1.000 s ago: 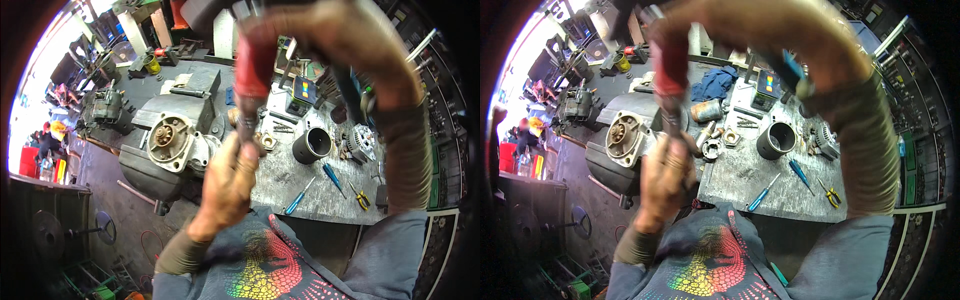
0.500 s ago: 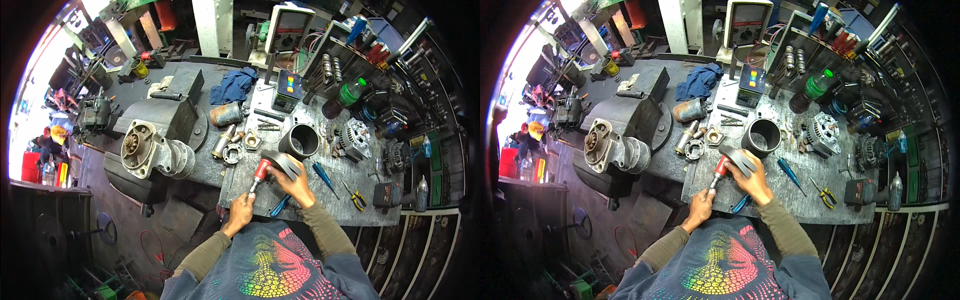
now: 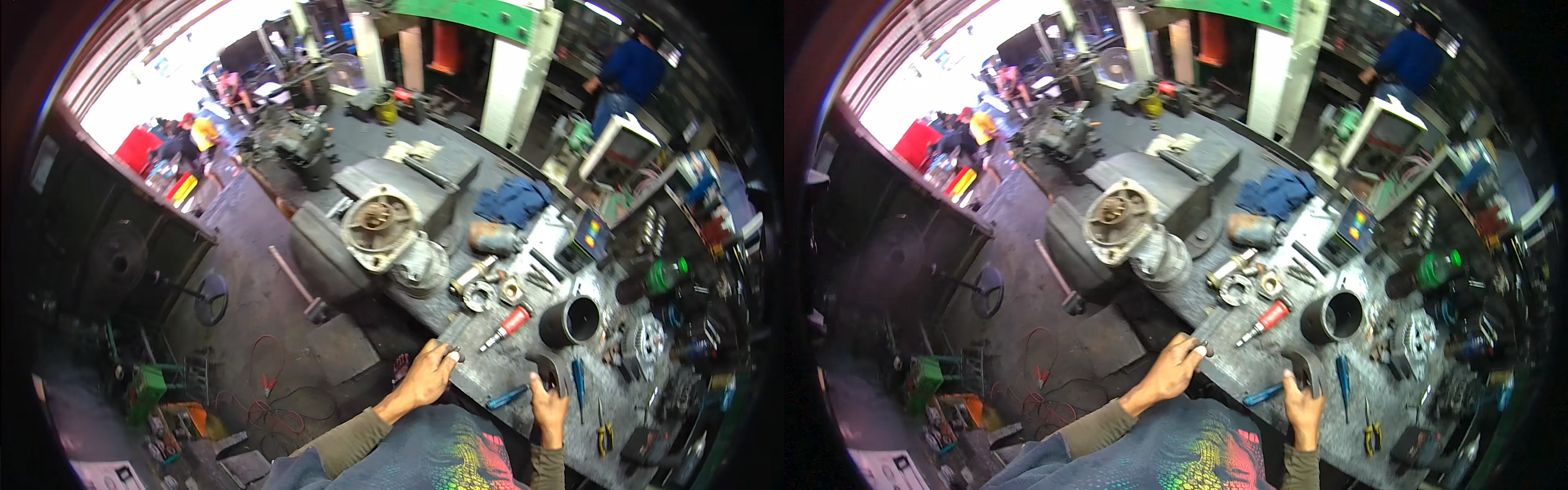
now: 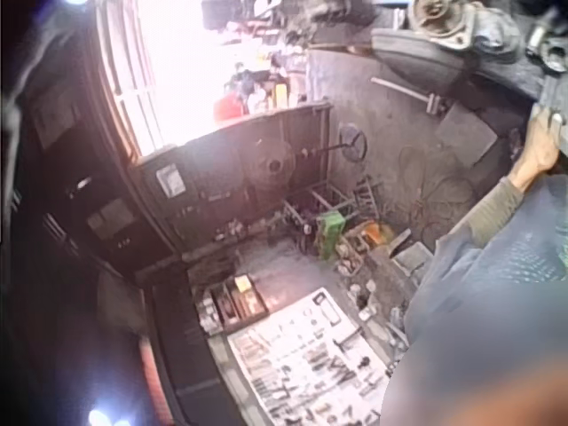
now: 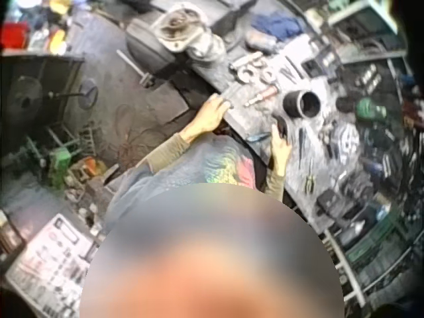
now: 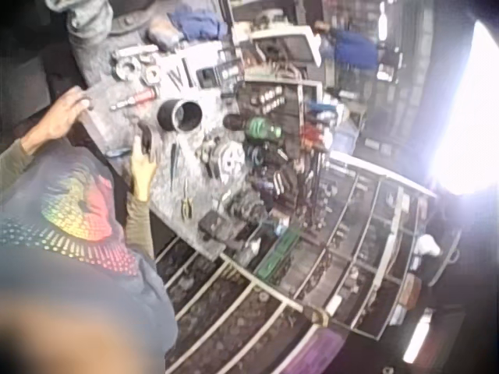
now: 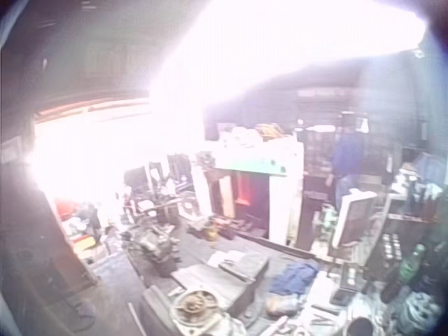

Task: The person assembles a small engine component on a workbench. They use a power drill to fasten screws, a hammer to tap parts into place, and a ratchet to tighten bolts. The person also handles a cylindrical metal part and a circular metal plate, fitting them together.

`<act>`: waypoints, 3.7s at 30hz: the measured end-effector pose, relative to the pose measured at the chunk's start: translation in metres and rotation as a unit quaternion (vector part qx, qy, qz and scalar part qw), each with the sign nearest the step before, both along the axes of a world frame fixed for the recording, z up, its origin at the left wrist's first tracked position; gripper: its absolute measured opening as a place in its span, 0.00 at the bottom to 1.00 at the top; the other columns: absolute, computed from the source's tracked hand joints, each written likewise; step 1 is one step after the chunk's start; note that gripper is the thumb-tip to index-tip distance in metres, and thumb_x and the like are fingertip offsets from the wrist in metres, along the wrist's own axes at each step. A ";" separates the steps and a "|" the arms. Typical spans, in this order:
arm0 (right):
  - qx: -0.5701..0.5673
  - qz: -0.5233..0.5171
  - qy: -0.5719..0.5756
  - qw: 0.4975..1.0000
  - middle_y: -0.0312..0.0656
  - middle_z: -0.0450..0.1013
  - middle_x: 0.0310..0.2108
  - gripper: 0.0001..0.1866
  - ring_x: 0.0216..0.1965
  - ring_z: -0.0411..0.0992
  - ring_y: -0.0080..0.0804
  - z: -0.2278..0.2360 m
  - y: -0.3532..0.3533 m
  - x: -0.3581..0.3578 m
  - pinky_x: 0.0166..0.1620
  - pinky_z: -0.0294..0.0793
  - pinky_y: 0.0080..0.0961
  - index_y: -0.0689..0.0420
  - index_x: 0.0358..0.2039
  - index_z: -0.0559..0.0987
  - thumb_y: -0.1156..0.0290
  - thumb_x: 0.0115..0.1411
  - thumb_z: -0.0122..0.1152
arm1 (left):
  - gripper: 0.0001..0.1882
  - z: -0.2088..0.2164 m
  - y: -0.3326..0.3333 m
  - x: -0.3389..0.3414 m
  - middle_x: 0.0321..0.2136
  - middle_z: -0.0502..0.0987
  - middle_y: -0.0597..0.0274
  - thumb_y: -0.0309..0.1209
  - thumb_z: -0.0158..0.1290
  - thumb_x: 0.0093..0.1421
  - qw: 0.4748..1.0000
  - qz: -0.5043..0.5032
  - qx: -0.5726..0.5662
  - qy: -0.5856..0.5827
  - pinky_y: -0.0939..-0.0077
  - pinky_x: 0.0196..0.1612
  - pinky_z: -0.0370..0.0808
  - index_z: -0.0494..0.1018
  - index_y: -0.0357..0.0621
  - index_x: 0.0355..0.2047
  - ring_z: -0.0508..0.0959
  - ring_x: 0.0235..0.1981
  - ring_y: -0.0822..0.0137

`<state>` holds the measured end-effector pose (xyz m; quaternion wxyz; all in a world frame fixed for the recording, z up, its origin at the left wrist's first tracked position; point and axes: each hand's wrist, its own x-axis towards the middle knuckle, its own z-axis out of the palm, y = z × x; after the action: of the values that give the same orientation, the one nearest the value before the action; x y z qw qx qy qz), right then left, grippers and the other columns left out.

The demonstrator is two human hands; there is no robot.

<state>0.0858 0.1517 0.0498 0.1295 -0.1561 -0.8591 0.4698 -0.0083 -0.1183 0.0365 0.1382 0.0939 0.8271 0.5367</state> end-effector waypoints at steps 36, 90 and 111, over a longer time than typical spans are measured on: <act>0.229 0.397 0.284 0.842 0.40 0.80 0.34 0.20 0.34 0.74 0.27 0.333 -0.194 -0.272 0.41 0.73 0.27 0.61 0.50 0.83 0.55 0.71 0.65 | 0.10 0.170 -0.116 -0.146 0.36 0.88 0.58 0.19 0.62 0.62 0.948 0.132 0.146 0.251 0.77 0.45 0.80 0.85 0.35 0.44 0.83 0.38 0.75; 0.356 0.242 0.081 0.899 0.38 0.77 0.38 0.18 0.34 0.73 0.33 0.376 -0.246 -0.269 0.42 0.76 0.32 0.59 0.54 0.80 0.61 0.71 0.61 | 0.13 0.143 -0.117 -0.149 0.36 0.85 0.48 0.25 0.65 0.59 0.914 0.148 0.181 0.331 0.66 0.40 0.80 0.84 0.37 0.44 0.86 0.36 0.54; 0.449 0.464 0.139 0.751 0.53 0.79 0.40 0.17 0.41 0.79 0.48 0.333 -0.227 -0.276 0.50 0.77 0.40 0.59 0.48 0.82 0.58 0.71 0.62 | 0.12 0.147 -0.119 -0.147 0.36 0.85 0.46 0.25 0.65 0.59 0.927 0.140 0.163 0.307 0.65 0.40 0.79 0.83 0.35 0.44 0.86 0.36 0.53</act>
<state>-0.1905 -0.0749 0.3832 0.0692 0.4049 -0.9105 0.0487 -0.1558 -0.2371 0.1835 -0.2155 0.1586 0.7353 0.6227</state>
